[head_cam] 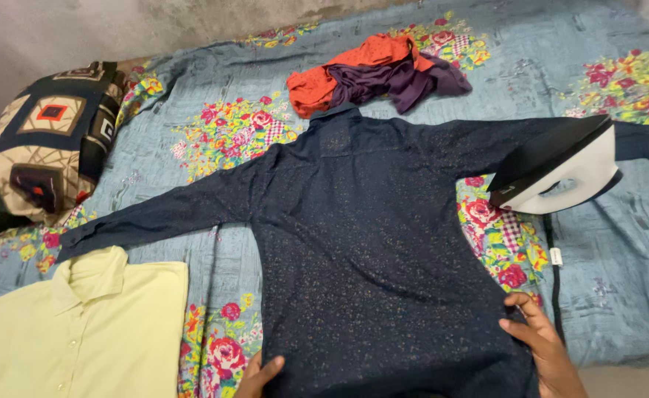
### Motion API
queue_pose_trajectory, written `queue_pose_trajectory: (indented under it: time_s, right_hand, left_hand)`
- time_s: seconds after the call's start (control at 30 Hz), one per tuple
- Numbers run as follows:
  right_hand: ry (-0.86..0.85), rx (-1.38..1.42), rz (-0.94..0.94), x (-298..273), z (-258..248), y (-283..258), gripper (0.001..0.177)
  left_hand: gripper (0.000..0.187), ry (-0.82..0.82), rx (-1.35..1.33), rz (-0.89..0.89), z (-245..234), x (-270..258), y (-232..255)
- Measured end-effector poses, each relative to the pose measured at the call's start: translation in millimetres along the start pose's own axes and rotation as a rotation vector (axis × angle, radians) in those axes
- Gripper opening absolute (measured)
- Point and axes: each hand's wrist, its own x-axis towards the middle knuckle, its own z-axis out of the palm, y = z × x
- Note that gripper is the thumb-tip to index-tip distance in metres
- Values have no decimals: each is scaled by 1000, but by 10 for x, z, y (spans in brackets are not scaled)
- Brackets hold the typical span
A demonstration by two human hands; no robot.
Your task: The person irons a yellow shirt and then a dark blue patterned shirt on a bed. They use an iron to smooth the fabric, adjusting the shirts as needed.
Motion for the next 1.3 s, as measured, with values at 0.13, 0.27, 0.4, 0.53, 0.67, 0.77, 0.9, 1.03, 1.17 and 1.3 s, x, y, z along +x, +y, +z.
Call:
queue_pose_trajectory:
  time_s: [0.13,0.27,0.4,0.53,0.67,0.77,0.9,1.03,1.17,1.3]
  right_hand:
    - [-31,-741,-286,86,-60,130,32]
    - [-108,-1335,-346,141,-190,289,33]
    - [70,-1495,-235,114,-313,251,39]
    - [149,-1518,-577,-48,92,-29,33]
    - [-108,-1283,-783,11,1162,-189,25]
    - [-459,-1186,-846,-83,2079,1,23]
    - [-1082,-1199,-652,-434,2978,480,31]
    - [-1310,-1267,-706,-648,3223,1006,39]
    - [-1317,-1274,-723,-642,3240,1399,24]
    - [-1340,-935,-702,-638,3177,1441,22]
  left_hand:
    - [46,85,254,32,-407,39,-277]
    - [27,263,424,179,-513,29,-513]
    - [26,417,761,514,-629,13,-714]
    - [20,530,768,518,-541,-42,-625]
    - [36,669,1132,266,11,-180,-281]
    - [38,669,1241,556,604,-209,388]
    - [46,603,1139,582,740,537,1275]
    - [40,605,1155,523,670,1175,1513]
    - [30,620,894,422,436,1520,1394]
    - [27,478,324,226,202,1591,1271]
